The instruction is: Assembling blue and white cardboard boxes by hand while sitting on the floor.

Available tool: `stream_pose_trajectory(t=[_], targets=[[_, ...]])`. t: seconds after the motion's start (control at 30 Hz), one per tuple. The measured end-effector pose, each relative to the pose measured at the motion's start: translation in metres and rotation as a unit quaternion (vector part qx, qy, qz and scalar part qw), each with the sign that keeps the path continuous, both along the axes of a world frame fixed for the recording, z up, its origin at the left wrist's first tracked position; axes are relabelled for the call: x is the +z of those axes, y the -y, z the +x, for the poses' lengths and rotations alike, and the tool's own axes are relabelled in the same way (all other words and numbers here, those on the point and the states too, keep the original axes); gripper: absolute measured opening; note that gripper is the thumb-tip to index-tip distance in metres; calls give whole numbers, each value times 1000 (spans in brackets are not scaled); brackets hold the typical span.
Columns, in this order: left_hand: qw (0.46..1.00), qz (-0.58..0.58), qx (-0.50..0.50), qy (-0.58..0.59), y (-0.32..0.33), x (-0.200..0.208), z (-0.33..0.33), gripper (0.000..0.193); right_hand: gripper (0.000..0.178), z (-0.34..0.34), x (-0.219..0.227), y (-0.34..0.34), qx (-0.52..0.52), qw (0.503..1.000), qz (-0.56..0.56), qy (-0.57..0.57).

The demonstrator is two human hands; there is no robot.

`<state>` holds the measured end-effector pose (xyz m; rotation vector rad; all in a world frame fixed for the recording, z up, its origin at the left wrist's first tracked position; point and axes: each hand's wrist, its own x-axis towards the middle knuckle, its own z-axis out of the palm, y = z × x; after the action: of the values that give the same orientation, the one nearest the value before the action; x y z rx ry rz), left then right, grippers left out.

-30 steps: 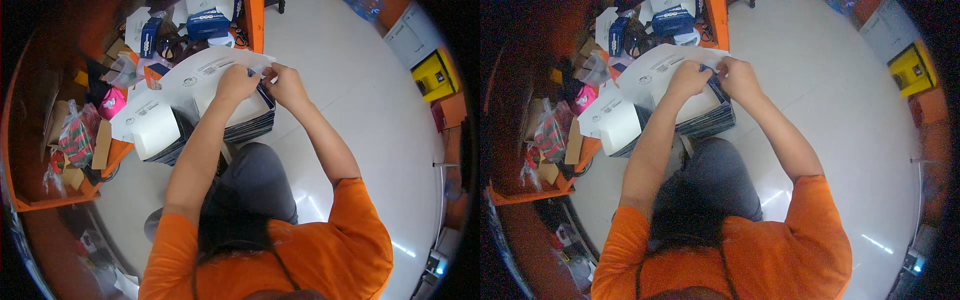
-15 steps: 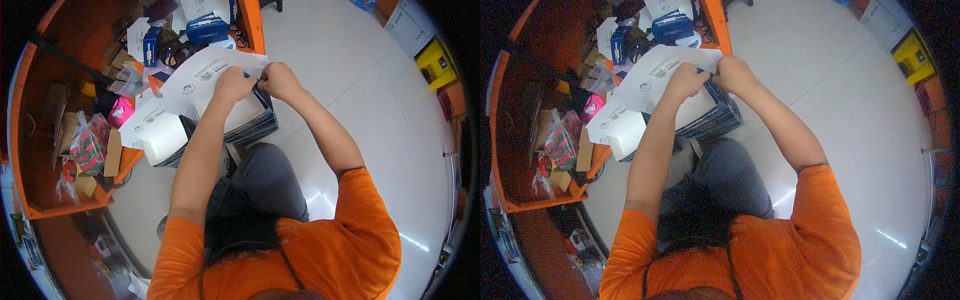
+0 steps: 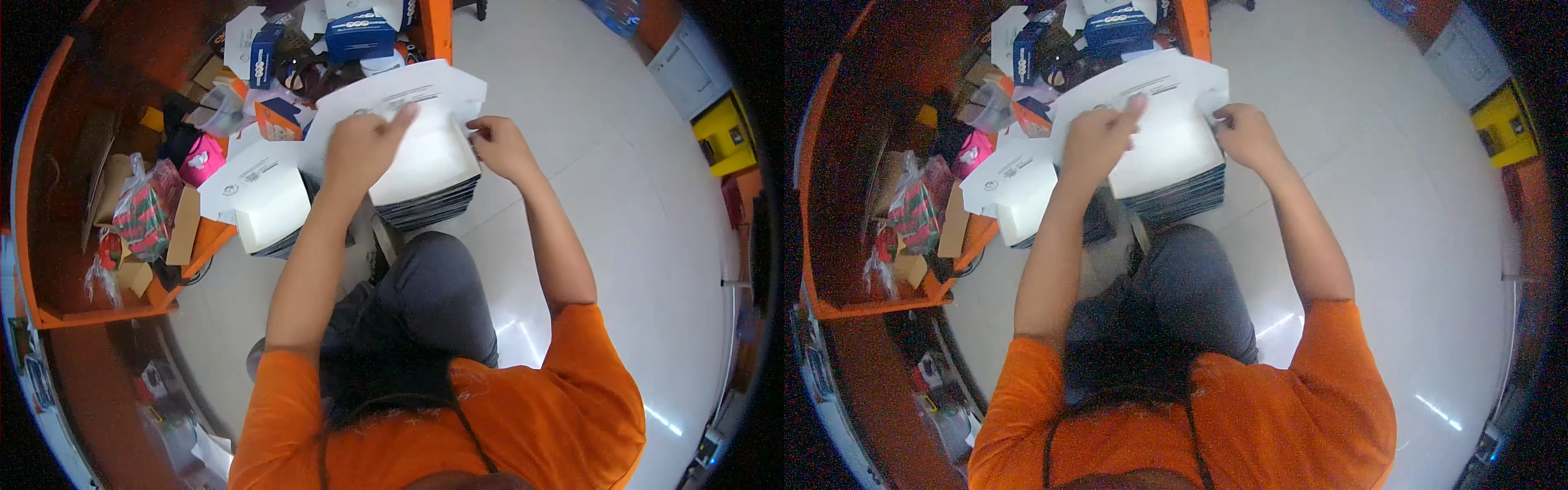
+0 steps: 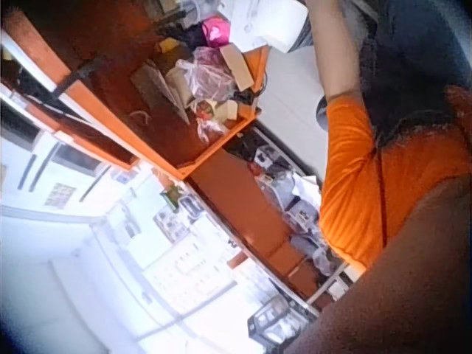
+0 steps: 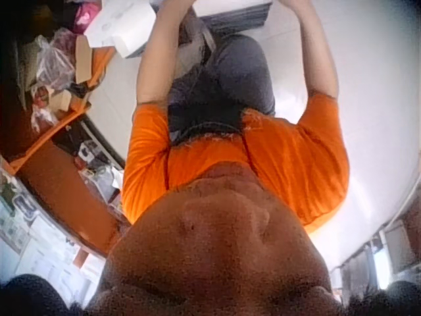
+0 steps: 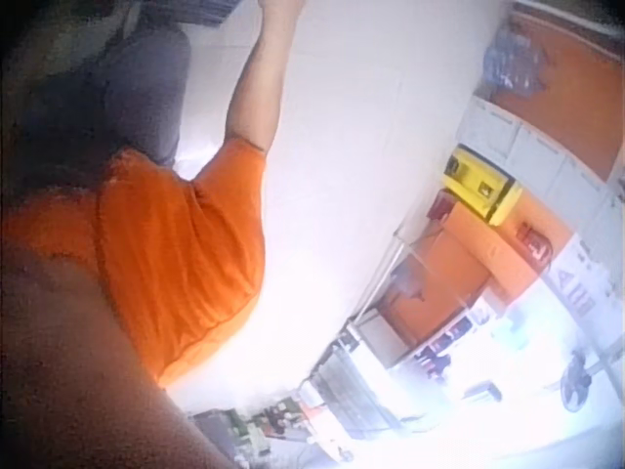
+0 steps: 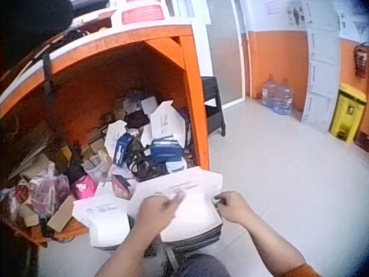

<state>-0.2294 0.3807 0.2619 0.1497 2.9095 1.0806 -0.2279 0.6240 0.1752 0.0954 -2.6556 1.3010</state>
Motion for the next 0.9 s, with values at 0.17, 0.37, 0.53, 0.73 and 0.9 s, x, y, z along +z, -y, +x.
stream_pose_trajectory(t=[0.17,0.37,0.53,0.73,0.9], targets=[[960,-77,79,-258,49,-44,38,44,34,12,20,7,-34,997,-47,59],[991,40,12,-130,43,-50,33,22,22,16,19,14,-15,994,112,3],[986,-90,-30,-139,58,-19,16,19,32,25,30,12,-34,993,77,84],[917,-227,139,-297,120,2,-89,32,39,38,42,15,-43,996,20,73],[936,-316,91,-129,134,-1,-108,31,36,61,52,18,-86,995,3,-39]])
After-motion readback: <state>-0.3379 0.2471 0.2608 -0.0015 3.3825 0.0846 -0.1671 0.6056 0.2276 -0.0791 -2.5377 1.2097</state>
